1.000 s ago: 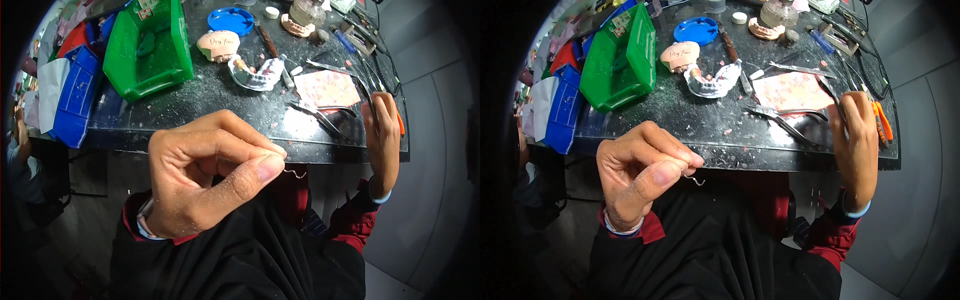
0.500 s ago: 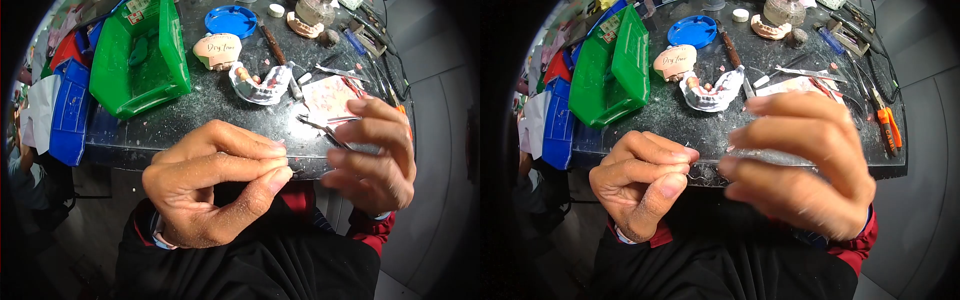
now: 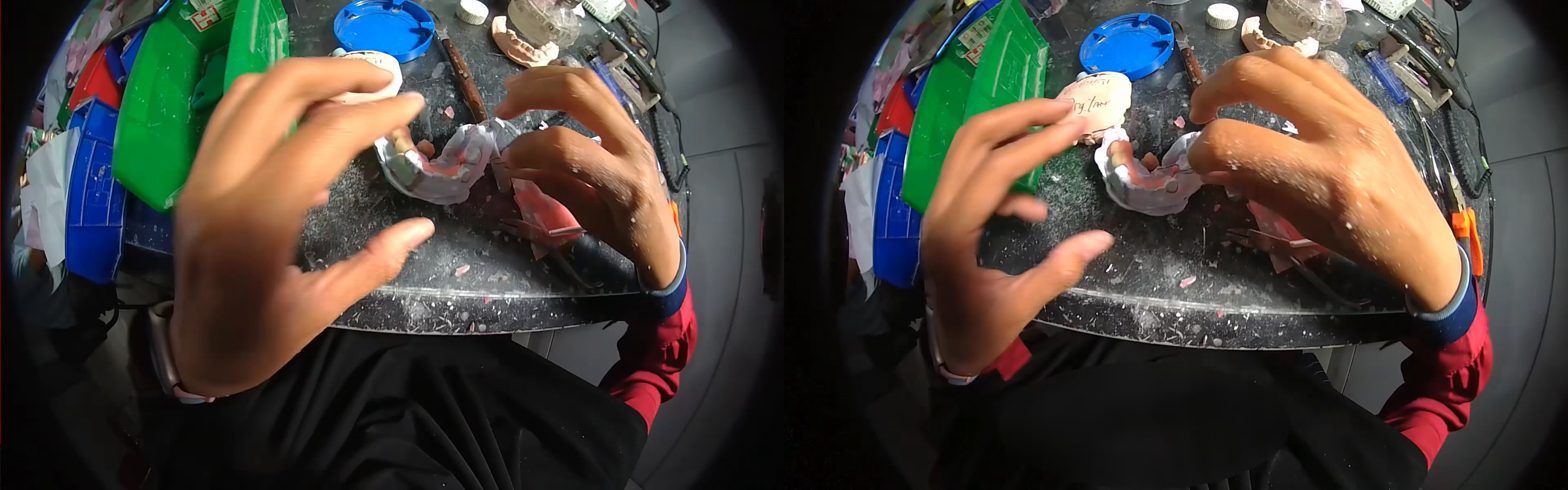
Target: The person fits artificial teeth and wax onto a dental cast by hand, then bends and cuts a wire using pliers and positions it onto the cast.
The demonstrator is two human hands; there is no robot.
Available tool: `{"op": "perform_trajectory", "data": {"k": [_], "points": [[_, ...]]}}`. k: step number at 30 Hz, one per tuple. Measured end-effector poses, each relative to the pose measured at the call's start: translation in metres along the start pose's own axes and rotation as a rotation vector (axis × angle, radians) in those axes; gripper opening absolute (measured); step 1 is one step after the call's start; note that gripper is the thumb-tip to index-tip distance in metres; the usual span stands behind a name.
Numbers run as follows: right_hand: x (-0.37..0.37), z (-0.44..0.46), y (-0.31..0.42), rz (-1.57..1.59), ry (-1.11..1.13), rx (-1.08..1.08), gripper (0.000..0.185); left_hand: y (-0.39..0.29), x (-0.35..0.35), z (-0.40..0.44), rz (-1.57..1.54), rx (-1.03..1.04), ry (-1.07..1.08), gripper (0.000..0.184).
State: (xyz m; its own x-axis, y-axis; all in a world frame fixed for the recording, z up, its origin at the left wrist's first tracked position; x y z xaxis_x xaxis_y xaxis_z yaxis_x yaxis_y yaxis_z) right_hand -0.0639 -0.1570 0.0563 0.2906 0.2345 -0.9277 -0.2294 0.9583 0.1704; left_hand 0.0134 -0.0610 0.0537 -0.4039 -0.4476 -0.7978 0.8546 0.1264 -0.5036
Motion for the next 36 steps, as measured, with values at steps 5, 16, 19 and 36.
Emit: {"op": "perform_trajectory", "data": {"k": [5, 16, 19, 36], "points": [[0.012, -0.002, -0.022, 0.228, -0.037, -0.021, 0.020, 0.012, 0.041, 0.010, 0.198, 0.215, 0.080, 0.072], [0.010, -0.012, -0.027, 0.423, -0.176, -0.025, 0.014, 0.018, 0.055, 0.018, -0.085, 0.013, 0.174, 0.078], [0.009, -0.014, -0.016, 0.474, -0.194, -0.061, 0.013, 0.020, 0.059, 0.019, -0.142, 0.005, 0.214, 0.075], [0.016, -0.022, 0.009, 0.067, -0.246, -0.318, 0.033, 0.006, 0.047, 0.019, -0.554, 0.355, 0.054, 0.102]]}}
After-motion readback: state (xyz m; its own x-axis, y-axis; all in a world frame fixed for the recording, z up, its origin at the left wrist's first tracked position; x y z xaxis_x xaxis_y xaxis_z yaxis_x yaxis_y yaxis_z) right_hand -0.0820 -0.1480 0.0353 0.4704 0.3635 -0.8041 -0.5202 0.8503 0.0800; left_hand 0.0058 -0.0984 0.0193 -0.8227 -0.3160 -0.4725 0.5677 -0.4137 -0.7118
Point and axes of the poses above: each hand's wrist, its own z-axis towards the middle knuckle, its own x-axis out of the palm, y = z × x, the point moved 10 cm from there along z, towards the middle knuckle
